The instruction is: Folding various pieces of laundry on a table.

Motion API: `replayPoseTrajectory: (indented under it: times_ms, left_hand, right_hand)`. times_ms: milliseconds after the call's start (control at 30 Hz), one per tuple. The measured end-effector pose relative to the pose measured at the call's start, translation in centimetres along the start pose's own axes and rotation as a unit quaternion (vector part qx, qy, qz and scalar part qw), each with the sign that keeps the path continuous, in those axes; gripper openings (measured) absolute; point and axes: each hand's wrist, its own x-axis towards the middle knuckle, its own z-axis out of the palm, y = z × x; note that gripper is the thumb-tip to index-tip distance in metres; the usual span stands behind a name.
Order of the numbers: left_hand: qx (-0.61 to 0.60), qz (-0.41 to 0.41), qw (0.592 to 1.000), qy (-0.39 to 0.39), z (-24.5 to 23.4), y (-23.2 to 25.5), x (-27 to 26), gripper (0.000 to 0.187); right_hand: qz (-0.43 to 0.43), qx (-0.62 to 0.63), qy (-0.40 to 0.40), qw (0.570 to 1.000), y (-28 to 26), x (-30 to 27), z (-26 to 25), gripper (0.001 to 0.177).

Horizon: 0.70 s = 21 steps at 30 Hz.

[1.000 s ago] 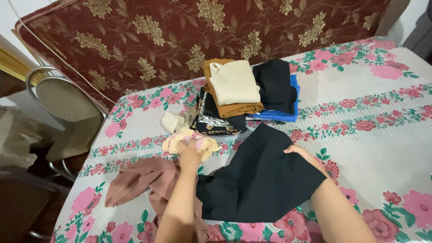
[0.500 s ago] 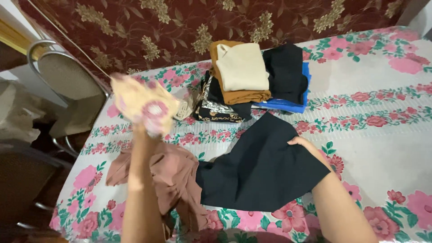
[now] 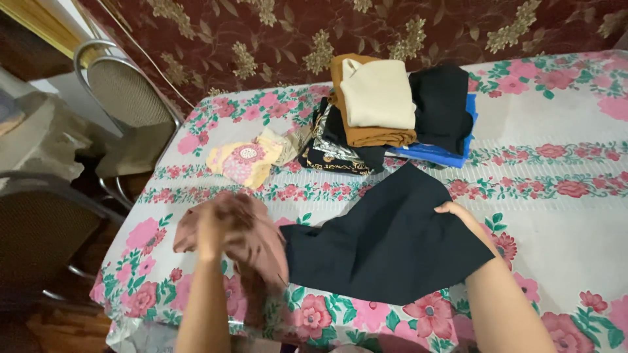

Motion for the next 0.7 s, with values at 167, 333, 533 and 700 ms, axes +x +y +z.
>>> replayPoseTrajectory:
  times_ms: [167, 333, 533, 700]
  left_hand:
    - [0.099, 0.113, 0.952, 0.267, -8.4, 16.1, 4.2, 0.032]
    - [0.037, 0.350, 0.914, 0.201, -8.2, 28.0, 2.9, 0.077]
    - [-0.067, 0.339, 0.936, -0.066, -2.0, 40.8, -11.8, 0.028]
    - [-0.114, 0.331, 0.932, -0.088, -0.9, 47.6, -19.2, 0.027]
  right_hand:
    - [0.007, 0.007, -0.001, 1.000, 0.1, 0.2, -0.3, 0.031]
    - [0.002, -0.011, -0.074, 0.997, 0.5, 6.0, -4.2, 0.033]
    - [0.054, -0.012, -0.002, 0.998, -0.1, -0.4, 0.2, 0.034]
    - [-0.087, -0.085, -0.022, 0.992, 2.0, 10.7, -8.8, 0.021]
